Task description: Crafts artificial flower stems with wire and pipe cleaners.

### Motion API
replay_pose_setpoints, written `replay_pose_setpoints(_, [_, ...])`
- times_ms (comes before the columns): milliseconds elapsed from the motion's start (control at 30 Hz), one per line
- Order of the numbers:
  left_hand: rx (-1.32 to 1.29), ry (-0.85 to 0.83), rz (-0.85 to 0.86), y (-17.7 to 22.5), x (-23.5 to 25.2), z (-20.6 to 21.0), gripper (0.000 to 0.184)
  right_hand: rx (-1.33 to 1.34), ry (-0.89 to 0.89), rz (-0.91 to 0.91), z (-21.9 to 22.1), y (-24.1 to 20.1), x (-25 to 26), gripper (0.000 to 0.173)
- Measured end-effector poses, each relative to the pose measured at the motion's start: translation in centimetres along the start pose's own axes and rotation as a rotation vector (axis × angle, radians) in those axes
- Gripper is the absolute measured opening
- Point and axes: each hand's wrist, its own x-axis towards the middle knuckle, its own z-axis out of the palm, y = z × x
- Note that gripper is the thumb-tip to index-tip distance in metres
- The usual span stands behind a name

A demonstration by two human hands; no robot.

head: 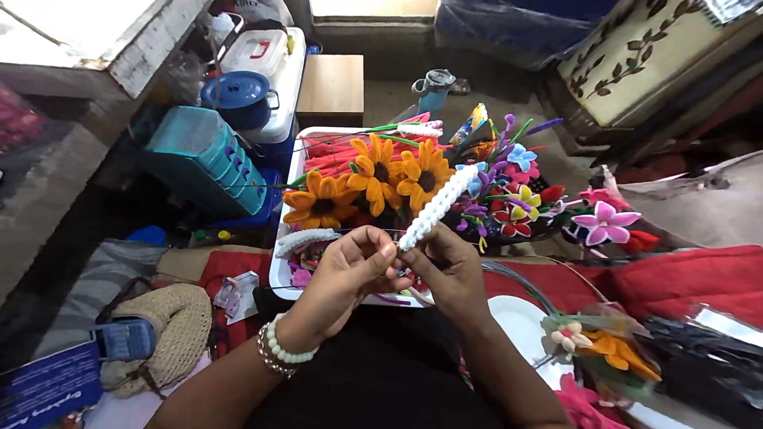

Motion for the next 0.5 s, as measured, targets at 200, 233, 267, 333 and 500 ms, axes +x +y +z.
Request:
replay_pose_setpoints(200, [0.310,0.018,0.353,-1.4,0.1,-0.1,0.009,-0.045,0.013,-0.032,0.1,-0.4,-0.2,0.012])
replay_pose_setpoints(233, [0.379,0.028,0.413,-1.6,0.1,-0.2,0.007,-0.056,0.015,-0.034,0.1,-0.5,-0.2,0.012])
replay_pose_setpoints(267, [0.425,0.034,0.452,-1.7,0.1,-0.2,0.007,-0.061,0.013,-0.034,0.1,-0.6,-0.3,0.012])
replay_pose_setpoints(333, [0.491,0.053,0.509,-1.9,0.0,-0.2,0.006,-0.074,0.018,-0.036,0.1,-0.6,-0.4,0.013])
replay_pose_setpoints(500, [0.716,0.093,0.707,-2.5,-0.4,-0.4,0.014,-0.114,0.027,-0.060,0.2,-0.9,-0.5,0.014])
